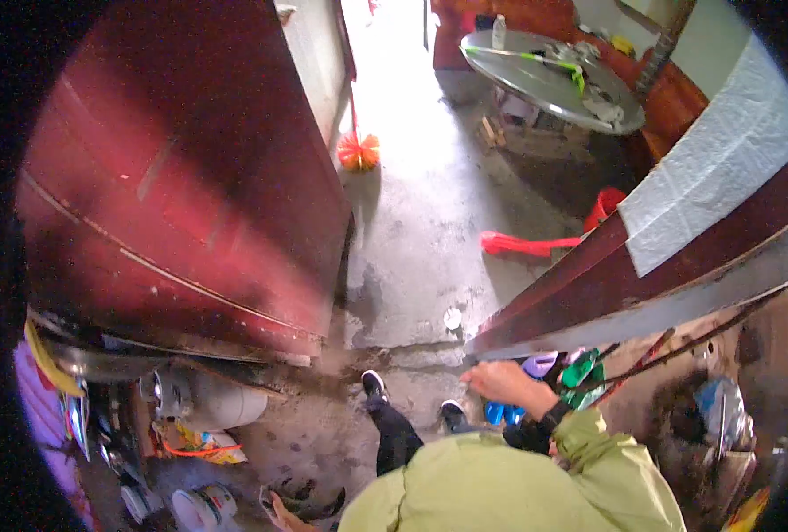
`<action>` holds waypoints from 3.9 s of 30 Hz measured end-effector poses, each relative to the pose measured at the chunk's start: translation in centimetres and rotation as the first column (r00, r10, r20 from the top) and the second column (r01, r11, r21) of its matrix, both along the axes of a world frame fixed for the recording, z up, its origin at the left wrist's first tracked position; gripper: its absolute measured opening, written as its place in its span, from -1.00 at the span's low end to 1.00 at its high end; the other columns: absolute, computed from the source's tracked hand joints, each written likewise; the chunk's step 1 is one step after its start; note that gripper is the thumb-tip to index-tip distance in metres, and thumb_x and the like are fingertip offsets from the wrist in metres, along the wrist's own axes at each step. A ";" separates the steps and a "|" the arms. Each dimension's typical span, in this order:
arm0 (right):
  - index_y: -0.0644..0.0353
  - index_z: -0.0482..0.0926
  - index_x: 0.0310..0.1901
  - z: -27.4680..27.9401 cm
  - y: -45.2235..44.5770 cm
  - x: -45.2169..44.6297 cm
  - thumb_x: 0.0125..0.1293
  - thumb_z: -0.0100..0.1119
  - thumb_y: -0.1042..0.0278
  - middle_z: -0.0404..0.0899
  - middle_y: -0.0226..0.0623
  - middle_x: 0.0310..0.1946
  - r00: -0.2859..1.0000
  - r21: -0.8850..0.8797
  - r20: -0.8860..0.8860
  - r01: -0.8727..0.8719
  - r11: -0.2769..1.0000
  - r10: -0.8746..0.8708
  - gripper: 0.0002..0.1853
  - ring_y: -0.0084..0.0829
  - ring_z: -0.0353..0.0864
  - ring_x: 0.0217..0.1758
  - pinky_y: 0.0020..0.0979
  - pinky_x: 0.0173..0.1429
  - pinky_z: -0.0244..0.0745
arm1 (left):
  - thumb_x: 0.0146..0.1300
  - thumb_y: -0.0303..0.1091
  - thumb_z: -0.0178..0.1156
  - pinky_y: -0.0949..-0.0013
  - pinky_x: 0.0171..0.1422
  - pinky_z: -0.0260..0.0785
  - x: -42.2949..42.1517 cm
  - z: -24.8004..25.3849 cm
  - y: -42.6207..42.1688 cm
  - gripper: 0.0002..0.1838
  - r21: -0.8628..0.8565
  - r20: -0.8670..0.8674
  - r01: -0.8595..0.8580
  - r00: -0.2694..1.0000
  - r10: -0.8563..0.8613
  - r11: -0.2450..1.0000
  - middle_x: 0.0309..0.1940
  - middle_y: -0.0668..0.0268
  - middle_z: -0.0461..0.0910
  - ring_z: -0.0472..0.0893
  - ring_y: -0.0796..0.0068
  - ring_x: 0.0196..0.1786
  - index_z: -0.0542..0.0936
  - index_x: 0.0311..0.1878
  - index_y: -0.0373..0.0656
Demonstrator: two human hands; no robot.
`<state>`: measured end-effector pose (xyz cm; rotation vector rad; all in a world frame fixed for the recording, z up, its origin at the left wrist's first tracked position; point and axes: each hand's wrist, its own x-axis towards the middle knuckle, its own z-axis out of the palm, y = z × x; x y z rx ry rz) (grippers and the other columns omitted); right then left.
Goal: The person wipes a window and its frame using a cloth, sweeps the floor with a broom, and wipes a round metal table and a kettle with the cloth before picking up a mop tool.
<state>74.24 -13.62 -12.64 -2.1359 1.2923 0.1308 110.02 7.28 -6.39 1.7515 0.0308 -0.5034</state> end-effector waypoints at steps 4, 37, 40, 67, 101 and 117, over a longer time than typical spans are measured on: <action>-0.04 0.52 -0.09 1.2 -2.6 2.2 0.16 0.03 0.22 0.51 -0.18 -0.37 0.982 -0.139 -0.027 0.183 0.973 -0.188 -0.73 -0.13 0.53 -0.27 -0.18 -0.24 0.44 | 0.20 -0.33 0.03 0.25 0.08 0.27 8.4 -1.6 -5.9 -0.63 0.033 -0.081 0.219 0.973 -0.216 0.975 -0.03 0.17 0.42 0.44 0.25 -0.05 0.40 0.07 -0.21; 0.11 0.38 0.08 -4.4 -19.1 -31.4 -0.05 0.20 -0.13 0.39 0.02 0.00 -0.099 -0.554 -0.703 0.697 0.455 -0.705 -0.32 -0.03 0.32 0.12 0.00 0.17 0.15 | 0.14 -0.33 0.10 0.46 0.01 0.26 0.1 -3.1 -51.0 -0.71 0.296 -0.245 0.862 0.485 -0.840 0.411 -0.24 0.35 0.53 0.45 0.54 -0.16 0.52 -0.11 -0.29; 0.17 0.41 -0.01 -6.4 -12.4 -38.0 0.07 0.01 -0.27 0.54 0.04 -0.28 0.098 -0.074 -0.836 0.955 0.288 -0.540 -0.34 -0.01 0.49 -0.06 0.04 0.02 0.30 | 0.14 -0.33 0.10 0.49 -0.02 0.27 -1.7 -3.0 -54.7 -0.72 0.284 -0.245 0.873 0.467 -0.850 0.397 -0.25 0.37 0.53 0.45 0.57 -0.18 0.52 -0.11 -0.27; 0.09 0.16 0.27 -7.7 -60.0 -3.4 0.25 0.02 0.30 0.24 -0.60 -0.63 0.071 0.755 0.191 0.627 0.193 -0.979 -0.45 -0.72 0.23 -0.70 -0.65 -0.69 0.14 | 0.13 -0.30 0.14 0.48 -0.09 0.32 -1.6 -6.4 -76.0 -0.68 0.218 -0.384 0.948 0.302 -0.873 0.232 -0.29 0.29 0.58 0.49 0.58 -0.21 0.51 -0.09 -0.28; 0.29 0.35 0.11 -1.6 -46.1 5.0 0.22 0.05 0.33 0.55 -0.22 -0.35 0.118 0.488 -0.074 0.870 0.068 -0.990 -0.57 -0.55 0.48 -0.35 -0.52 -0.26 0.40 | 0.15 -0.27 0.12 0.46 -0.20 0.33 -0.1 -9.0 -89.9 -0.73 0.283 -0.234 0.953 -0.045 -0.971 -0.112 -0.42 0.22 0.55 0.46 0.61 -0.34 0.51 -0.17 -0.26; 0.10 0.37 0.13 -2.5 -23.8 14.2 0.23 0.04 0.24 0.40 -0.39 -0.63 -0.220 0.538 -0.363 0.744 -0.396 -0.905 -0.58 -0.57 0.41 -0.61 -0.44 -0.51 0.36 | 0.21 -0.29 0.09 0.52 -0.15 0.28 -0.8 -6.6 -84.7 -0.73 0.162 -0.272 0.949 -0.221 -0.937 -0.271 -0.36 0.42 0.50 0.41 0.63 -0.28 0.51 -0.15 -0.32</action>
